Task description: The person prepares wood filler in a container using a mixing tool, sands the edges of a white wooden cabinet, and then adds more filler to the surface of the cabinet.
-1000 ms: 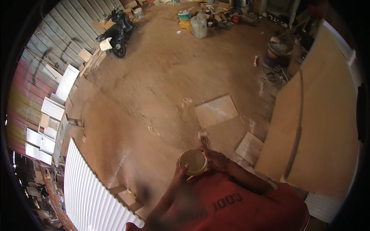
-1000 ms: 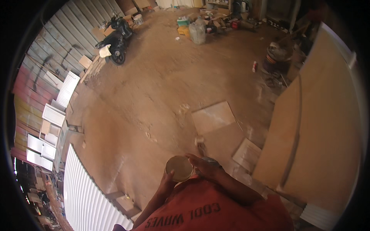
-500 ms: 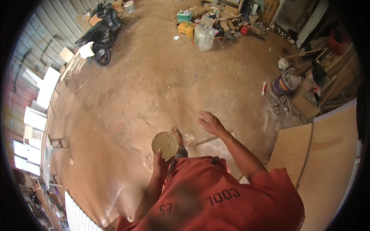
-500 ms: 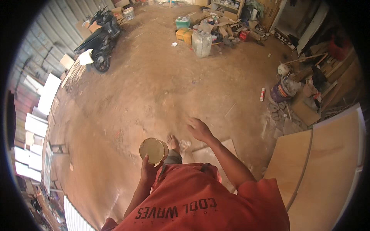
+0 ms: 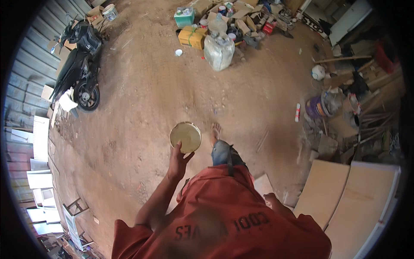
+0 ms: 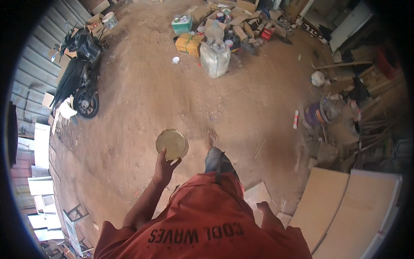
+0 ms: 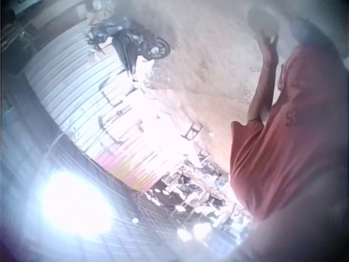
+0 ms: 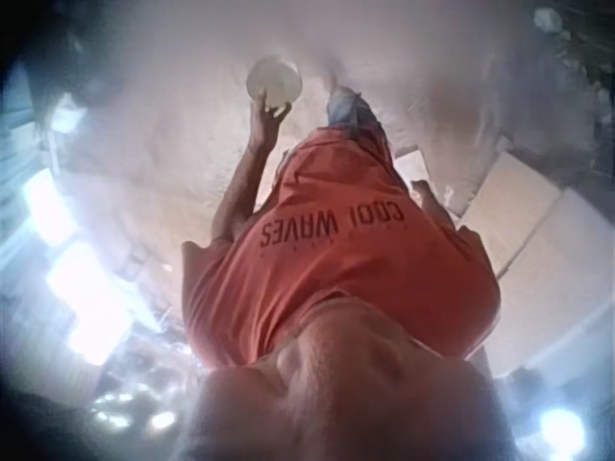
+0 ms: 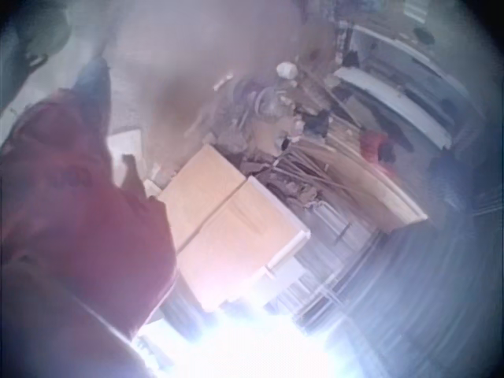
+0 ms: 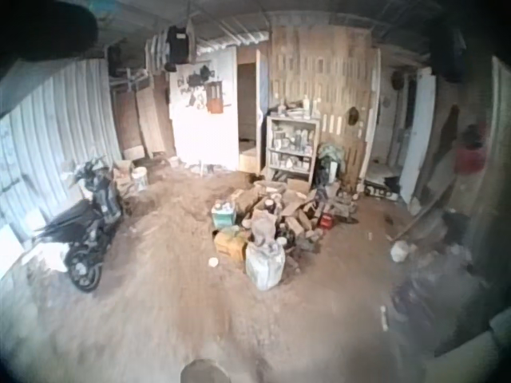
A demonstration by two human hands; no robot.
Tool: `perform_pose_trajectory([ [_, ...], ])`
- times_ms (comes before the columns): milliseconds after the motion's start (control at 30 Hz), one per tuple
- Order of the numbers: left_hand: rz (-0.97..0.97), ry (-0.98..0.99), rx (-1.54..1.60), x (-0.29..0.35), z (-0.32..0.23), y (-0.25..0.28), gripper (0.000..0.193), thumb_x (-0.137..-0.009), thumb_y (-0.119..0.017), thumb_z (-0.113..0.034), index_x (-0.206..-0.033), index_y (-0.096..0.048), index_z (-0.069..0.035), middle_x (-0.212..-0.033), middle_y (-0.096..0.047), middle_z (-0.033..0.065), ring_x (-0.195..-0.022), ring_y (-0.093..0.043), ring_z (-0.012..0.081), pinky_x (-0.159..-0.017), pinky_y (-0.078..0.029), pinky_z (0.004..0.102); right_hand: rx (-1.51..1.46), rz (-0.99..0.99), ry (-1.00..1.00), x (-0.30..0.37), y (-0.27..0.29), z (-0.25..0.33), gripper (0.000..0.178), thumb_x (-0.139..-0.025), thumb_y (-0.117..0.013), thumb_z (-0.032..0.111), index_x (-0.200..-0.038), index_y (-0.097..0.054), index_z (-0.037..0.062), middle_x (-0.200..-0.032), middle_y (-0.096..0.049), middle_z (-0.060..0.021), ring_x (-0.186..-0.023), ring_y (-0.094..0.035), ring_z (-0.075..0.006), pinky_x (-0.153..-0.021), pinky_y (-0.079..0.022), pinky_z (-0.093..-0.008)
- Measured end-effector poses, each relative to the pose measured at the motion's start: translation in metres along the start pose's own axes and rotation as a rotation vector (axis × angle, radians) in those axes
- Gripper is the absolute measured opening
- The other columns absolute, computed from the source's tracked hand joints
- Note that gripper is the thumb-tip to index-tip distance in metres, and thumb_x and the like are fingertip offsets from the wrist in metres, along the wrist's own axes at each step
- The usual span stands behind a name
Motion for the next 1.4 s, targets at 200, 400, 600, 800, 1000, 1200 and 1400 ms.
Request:
perform_pose_trajectory([
  [200,-0.040,0.069,0.153,-0.160,-0.090,-0.043,0.069,-0.097,-0.052,-0.052,-0.149,-0.029,-0.012,-0.145,-0.040,0.0118,-0.134,-0.043,0.0315,-0.109,-0.038,0.0503,-0.072,-0.265,0.417,-0.127,0.272,0.332,0.073,-0.091,-0.054,0.050,-0.137,-0.049,-0.0066,-0.135,-0.052,-0.0322,-0.129,-0.050,-0.0421,-0.108,-0.041,-0.0457],
  [400,-0.103,-0.002,0.139,-0.326,-0.171,-0.058,0.068,-0.098,-0.052,-0.048,-0.150,-0.028,-0.012,-0.147,-0.040,0.0115,-0.135,-0.043,0.0286,-0.111,-0.036,0.0517,-0.166,-0.542,0.901,-0.010,0.551,0.769,0.033,-0.093,-0.058,0.033,-0.105,-0.066,0.0032,-0.108,-0.068,-0.0216,-0.103,-0.065,-0.0380,-0.087,-0.050,-0.0452],
  [600,-0.129,-0.016,0.165,-0.548,-0.207,-0.040,0.061,-0.101,-0.051,-0.036,-0.151,-0.026,-0.011,-0.146,-0.041,0.0127,-0.134,-0.044,0.0269,-0.110,-0.038,0.0475,-0.056,-0.632,0.785,-0.136,0.686,1.019,0.043,-0.095,-0.051,0.040,-0.099,-0.069,0.0018,-0.106,-0.068,-0.0256,-0.101,-0.065,-0.0426,-0.088,-0.050,-0.0502],
  [800,-0.290,0.049,0.225,-0.709,-0.180,-0.014,0.058,-0.102,-0.051,-0.032,-0.150,-0.027,-0.010,-0.145,-0.043,0.0125,-0.134,-0.045,0.0263,-0.110,-0.039,0.0432,-0.013,-0.739,0.366,-0.319,0.727,1.117,0.075,-0.086,-0.060,0.057,-0.128,-0.052,-0.0051,-0.116,-0.065,-0.0290,-0.116,-0.060,-0.0435,-0.096,-0.048,-0.0505],
  [1000,-0.454,0.075,0.217,-0.813,-0.156,-0.019,0.059,-0.102,-0.052,-0.032,-0.150,-0.027,-0.009,-0.145,-0.041,0.0140,-0.135,-0.044,0.0281,-0.109,-0.041,0.0449,0.107,-0.556,0.250,-0.398,0.723,1.143,0.083,-0.086,-0.062,0.059,-0.138,-0.041,-0.0017,-0.132,-0.054,-0.0281,-0.119,-0.058,-0.0415,-0.096,-0.047,-0.0530],
  [1200,-0.454,0.088,0.295,-0.865,-0.152,-0.036,0.063,-0.102,-0.053,-0.031,-0.153,-0.021,-0.011,-0.144,-0.042,0.0144,-0.131,-0.048,0.0265,-0.106,-0.043,0.0423,0.343,-0.766,0.915,-0.368,0.734,1.115,0.074,-0.084,-0.071,0.045,-0.136,-0.042,0.0010,-0.126,-0.055,-0.0256,-0.112,-0.057,-0.0410,-0.098,-0.043,-0.0519],
  [1400,-0.460,0.106,0.356,-0.914,-0.137,-0.028,0.062,-0.100,-0.054,-0.029,-0.152,-0.024,-0.013,-0.141,-0.045,0.0126,-0.132,-0.047,0.0254,-0.107,-0.041,0.0418,-0.143,-0.374,0.457,-0.403,0.711,1.060,0.081,-0.080,-0.075,0.041,-0.136,-0.040,-0.0047,-0.130,-0.051,-0.0286,-0.124,-0.048,-0.0440,-0.105,-0.038,-0.0464],
])
Point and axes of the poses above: each hand's wrist, its own x-axis away from the middle knuckle, its own y-axis out of the back of the hand, z = x × y, the point moved 6 cm from there along -x, towards the middle knuckle
